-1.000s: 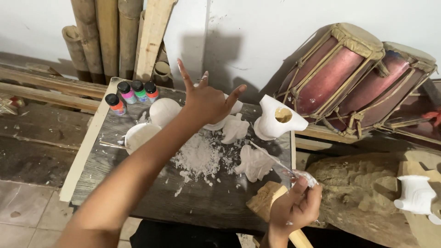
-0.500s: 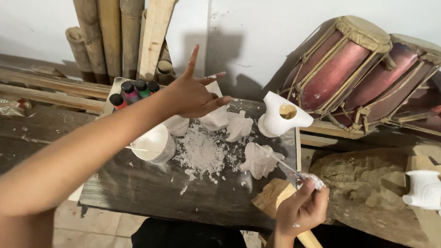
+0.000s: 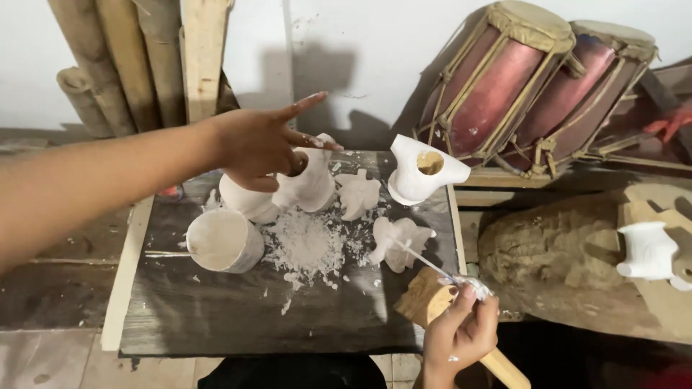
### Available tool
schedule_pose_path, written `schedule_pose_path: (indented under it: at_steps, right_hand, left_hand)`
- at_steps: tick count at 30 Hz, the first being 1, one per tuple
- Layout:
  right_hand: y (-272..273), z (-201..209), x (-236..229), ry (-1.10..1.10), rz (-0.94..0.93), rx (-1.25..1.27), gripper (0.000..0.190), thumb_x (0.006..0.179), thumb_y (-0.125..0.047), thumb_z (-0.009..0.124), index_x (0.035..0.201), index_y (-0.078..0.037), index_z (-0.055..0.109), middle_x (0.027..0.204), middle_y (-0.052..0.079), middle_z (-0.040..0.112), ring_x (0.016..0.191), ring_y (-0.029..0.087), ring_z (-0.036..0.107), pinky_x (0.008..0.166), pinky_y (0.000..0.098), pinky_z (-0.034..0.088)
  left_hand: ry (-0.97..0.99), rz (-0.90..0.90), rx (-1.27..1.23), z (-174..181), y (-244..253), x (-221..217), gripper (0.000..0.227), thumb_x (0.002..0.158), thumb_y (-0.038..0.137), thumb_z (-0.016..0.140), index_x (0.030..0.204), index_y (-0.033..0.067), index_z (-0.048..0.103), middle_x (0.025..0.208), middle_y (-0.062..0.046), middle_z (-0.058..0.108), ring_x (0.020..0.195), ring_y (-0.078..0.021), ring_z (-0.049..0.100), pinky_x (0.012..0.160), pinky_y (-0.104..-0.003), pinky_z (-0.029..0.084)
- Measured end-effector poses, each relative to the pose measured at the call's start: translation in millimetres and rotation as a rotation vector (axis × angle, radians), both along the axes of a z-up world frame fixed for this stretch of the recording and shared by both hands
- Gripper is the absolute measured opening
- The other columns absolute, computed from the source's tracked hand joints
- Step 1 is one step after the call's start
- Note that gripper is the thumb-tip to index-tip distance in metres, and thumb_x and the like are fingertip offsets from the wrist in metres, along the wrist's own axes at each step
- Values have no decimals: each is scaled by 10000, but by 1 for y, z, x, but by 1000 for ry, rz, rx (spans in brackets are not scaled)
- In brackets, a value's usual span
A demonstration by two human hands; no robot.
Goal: Cleaning excess plaster from molded figurines using a small scraping tool
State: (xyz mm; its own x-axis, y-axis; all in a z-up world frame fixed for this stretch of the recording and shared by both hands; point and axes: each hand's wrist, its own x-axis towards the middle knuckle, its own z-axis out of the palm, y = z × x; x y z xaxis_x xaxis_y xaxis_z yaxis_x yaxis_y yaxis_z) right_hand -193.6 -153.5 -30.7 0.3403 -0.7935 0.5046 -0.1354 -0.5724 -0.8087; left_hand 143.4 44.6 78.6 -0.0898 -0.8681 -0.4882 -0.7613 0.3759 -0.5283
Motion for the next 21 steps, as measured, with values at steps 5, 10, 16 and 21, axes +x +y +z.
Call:
schedule_pose_path:
  at_steps: [5, 10, 16, 21]
  right_hand:
    - [6, -4, -3, 16, -21, -9, 315, 1146, -177, 519, 902, 21, 537, 812, 123, 601, 768, 176, 541, 723, 304, 440]
    - [10, -13, -3, -7, -30, -10, 287, 1145, -168, 537, 930, 22, 542, 812, 107, 572, 772, 162, 505, 731, 294, 428]
    - [15, -15, -2, 11, -19, -6, 302, 1145, -165, 528, 920, 35, 549, 823, 131, 625, 751, 171, 549, 707, 296, 442]
    - [13, -21, -4, -16, -8, 8, 326, 1146, -147, 537, 871, 14, 471, 765, 116, 530, 739, 153, 491, 705, 298, 430]
  left_hand:
    - [-267, -128, 302, 27, -17, -1, 483, 992, 384, 354, 1463, 304, 427, 1698, 55, 221, 1600, -198, -306, 1162, -814, -205]
    - [-410, -291, 398, 25, -21, 10, 574, 1047, 440, 453, 1580, 306, 283, 1734, 56, 109, 1567, -249, -388, 1143, -857, -160]
    - [-440, -412, 404, 9, -29, 25, 453, 1047, 362, 530, 1492, 292, 484, 1641, 159, 311, 1603, -271, -357, 1146, -857, -148]
    - [-390, -342, 301, -32, -25, 46, 404, 916, 434, 718, 1304, 451, 611, 1593, 255, 354, 1662, -236, -117, 1199, -730, -156]
